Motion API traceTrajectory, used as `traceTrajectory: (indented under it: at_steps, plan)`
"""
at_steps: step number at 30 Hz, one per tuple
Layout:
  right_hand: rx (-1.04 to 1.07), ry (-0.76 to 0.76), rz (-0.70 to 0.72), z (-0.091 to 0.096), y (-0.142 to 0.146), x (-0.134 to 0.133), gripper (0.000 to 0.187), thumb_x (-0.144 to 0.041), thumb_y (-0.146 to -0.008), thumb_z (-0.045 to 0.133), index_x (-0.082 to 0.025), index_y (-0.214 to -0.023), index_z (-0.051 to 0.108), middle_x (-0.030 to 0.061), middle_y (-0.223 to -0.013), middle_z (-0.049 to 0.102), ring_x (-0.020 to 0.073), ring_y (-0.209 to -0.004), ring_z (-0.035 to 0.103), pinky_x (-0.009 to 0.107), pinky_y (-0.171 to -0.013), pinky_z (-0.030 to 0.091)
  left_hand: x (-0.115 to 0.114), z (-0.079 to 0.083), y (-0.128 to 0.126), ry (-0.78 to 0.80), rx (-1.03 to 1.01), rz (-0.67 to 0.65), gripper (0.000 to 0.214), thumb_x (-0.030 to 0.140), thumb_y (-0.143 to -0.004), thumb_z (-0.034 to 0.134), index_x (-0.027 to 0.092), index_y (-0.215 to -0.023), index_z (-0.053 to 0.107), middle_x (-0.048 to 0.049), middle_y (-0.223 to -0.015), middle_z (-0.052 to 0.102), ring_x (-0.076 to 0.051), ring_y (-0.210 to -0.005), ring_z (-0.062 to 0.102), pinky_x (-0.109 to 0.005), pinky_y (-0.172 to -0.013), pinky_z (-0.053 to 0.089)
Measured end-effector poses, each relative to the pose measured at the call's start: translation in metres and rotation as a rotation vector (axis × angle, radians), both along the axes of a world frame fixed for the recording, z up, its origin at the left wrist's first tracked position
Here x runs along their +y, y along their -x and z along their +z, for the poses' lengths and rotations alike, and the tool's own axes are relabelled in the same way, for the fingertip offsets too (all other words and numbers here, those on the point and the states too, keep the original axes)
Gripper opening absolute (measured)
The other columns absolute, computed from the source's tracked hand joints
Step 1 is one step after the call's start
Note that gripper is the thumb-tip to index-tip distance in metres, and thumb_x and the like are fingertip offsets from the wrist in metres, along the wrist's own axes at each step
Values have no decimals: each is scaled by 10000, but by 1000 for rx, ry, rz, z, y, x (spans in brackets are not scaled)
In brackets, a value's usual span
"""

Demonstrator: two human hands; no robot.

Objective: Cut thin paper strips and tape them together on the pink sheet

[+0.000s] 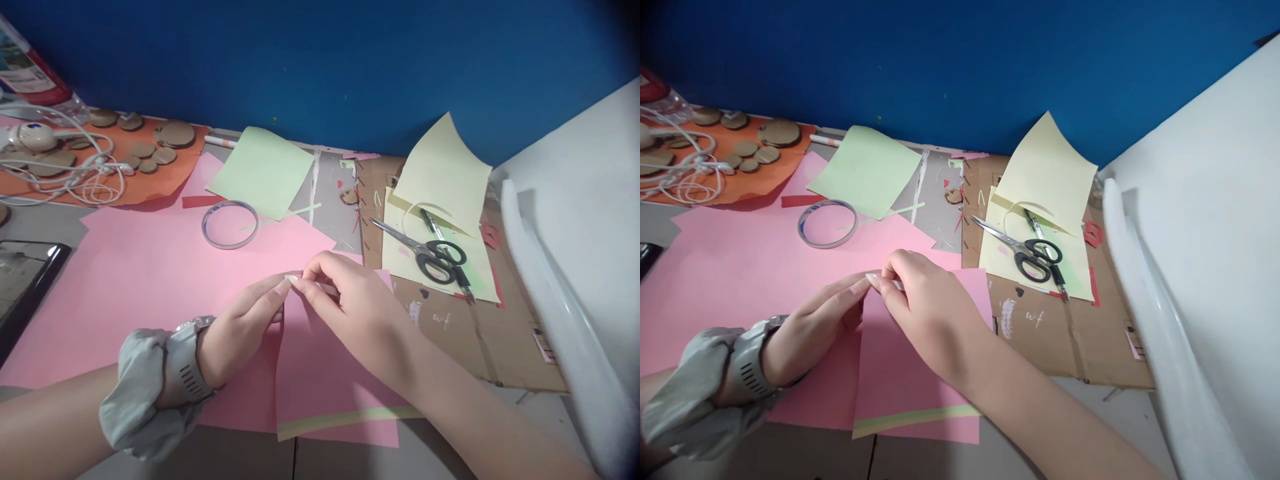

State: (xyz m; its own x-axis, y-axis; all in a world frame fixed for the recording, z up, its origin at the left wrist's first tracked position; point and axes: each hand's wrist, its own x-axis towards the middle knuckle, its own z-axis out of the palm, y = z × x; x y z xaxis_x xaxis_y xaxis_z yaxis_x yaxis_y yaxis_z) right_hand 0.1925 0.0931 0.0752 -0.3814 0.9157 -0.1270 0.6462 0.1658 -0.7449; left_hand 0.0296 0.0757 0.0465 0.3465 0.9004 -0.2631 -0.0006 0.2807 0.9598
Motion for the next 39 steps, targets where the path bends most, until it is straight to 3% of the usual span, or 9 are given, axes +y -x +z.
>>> traceTrajectory:
  at_steps: [9, 15, 18, 21, 26, 32, 39]
  plan:
    - [-3, 17, 13, 3, 0, 1, 149, -253, -926, 429, -210, -796, 487, -35, -738, 552, 100, -630, 474, 237, -575, 348, -2, -1, 0, 75, -99, 3, 290, 317, -956, 382, 211, -834, 622, 36, -579, 347, -107, -553, 296, -194, -524, 330]
    - [-1, 15, 6, 3, 0, 0, 146, -248, -923, 435, -211, -791, 484, -47, -742, 552, 92, -636, 473, 231, -577, 348, -1, 0, 0, -58, 29, 2, 326, 313, -962, 375, 200, -787, 626, 38, -570, 417, -109, -553, 341, -208, -570, 359]
    - [-5, 13, 9, 3, 0, 0, 147, -249, -923, 439, -209, -788, 482, -45, -752, 556, 92, -645, 481, 234, -583, 351, -2, -1, 0, -146, 112, -26, 316, 309, -966, 361, 189, -956, 653, 12, -748, 591, -121, -646, 454, -228, -657, 397]
    - [-5, 5, 4, 3, 1, -1, 144, -251, -921, 445, -208, -788, 481, -44, -757, 560, 91, -648, 490, 235, -584, 355, -5, -5, 1, -167, 150, -28, 349, 334, -964, 349, 188, -1116, 628, -20, -964, 657, -147, -743, 539, -246, -693, 431]
    - [-15, 9, 5, 4, 1, -1, 156, -256, -925, 433, -210, -784, 478, -35, -737, 552, 101, -635, 488, 241, -563, 352, -10, -10, 6, -159, 177, 58, 331, 360, -947, 399, 213, -1099, 653, -20, -1118, 650, -195, -1008, 556, -272, -886, 433]
    - [-13, 27, 9, 6, 0, -1, 153, -256, -930, 418, -214, -794, 473, -31, -761, 561, 104, -651, 500, 244, -565, 355, -8, -8, 5, -209, 187, 37, 306, 343, -931, 416, 211, -1040, 670, -24, -1083, 659, -213, -1066, 543, -288, -905, 443]
    - [4, 16, 32, 5, 0, -1, 144, -263, -932, 423, -213, -814, 490, -21, -803, 576, 113, -694, 516, 250, -601, 371, -5, -4, 3, -200, 186, -9, 320, 341, -944, 390, 207, -1055, 658, -22, -951, 670, -180, -883, 578, -277, -829, 459]
